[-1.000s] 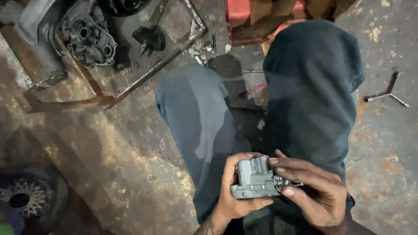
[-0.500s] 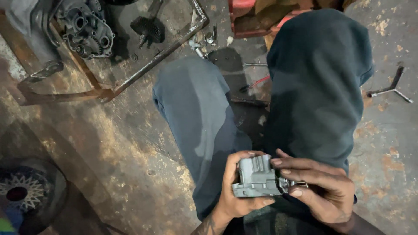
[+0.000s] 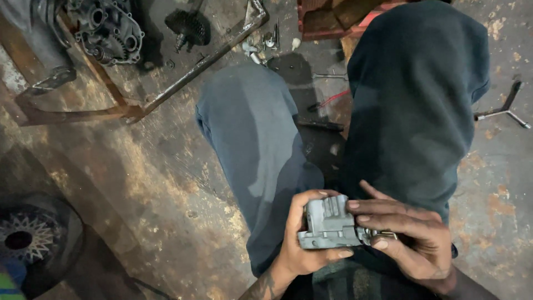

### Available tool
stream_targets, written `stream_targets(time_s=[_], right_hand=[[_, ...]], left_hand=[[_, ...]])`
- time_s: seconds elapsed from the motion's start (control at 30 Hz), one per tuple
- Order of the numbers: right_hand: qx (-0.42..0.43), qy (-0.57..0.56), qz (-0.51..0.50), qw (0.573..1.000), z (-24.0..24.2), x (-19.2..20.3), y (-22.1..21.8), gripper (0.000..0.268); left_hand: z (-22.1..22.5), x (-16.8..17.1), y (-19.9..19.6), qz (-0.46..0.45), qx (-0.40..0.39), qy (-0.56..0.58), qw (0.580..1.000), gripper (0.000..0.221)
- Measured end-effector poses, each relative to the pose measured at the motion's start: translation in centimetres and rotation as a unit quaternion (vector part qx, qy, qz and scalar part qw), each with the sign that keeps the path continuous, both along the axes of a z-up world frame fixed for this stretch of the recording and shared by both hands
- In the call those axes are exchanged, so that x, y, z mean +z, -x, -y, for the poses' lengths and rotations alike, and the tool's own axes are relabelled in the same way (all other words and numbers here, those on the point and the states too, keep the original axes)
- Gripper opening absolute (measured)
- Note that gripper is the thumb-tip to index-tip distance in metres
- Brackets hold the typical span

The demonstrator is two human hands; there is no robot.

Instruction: Disassembling a motorcycle carburetor using a screwdriver to remove screws and inspect internal parts

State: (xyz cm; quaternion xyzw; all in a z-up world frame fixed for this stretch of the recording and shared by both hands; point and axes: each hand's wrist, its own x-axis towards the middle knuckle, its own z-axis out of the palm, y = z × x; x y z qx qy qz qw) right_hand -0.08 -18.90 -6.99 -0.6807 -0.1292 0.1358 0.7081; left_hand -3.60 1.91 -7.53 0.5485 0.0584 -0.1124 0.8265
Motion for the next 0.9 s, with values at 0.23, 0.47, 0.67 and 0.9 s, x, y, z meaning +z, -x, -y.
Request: stream_targets(time_s=[0.23,0.47,0.67,0.9], right_hand=[[-0.017,0.040,0.014,0.999,-0.9,-0.4,0.3,0.026],[-0.037,-0.027,-0.029,0.999,-1.9,-1.6,1.3,0.029],[-0.036,-0.122,-0.112,0.985,-2.5,-2.7,0.5,0.030],[-0.050,-0.136,-0.126,0.981,-2.1,-4.3,0.7,0.035]], left_hand=[[0.1,-0.2,-0.1,0.004,-0.004,-0.001,1.000,0.078],[0.2,-0.2,-0.7,0.034,0.008,0.005,0.999,0.077],[0.4,-1.6,-1.1,0.029,0.020,-0.020,0.999,0.076],[0.6,-2.7,-1.5,-0.035,0.026,0.022,0.999,0.085]])
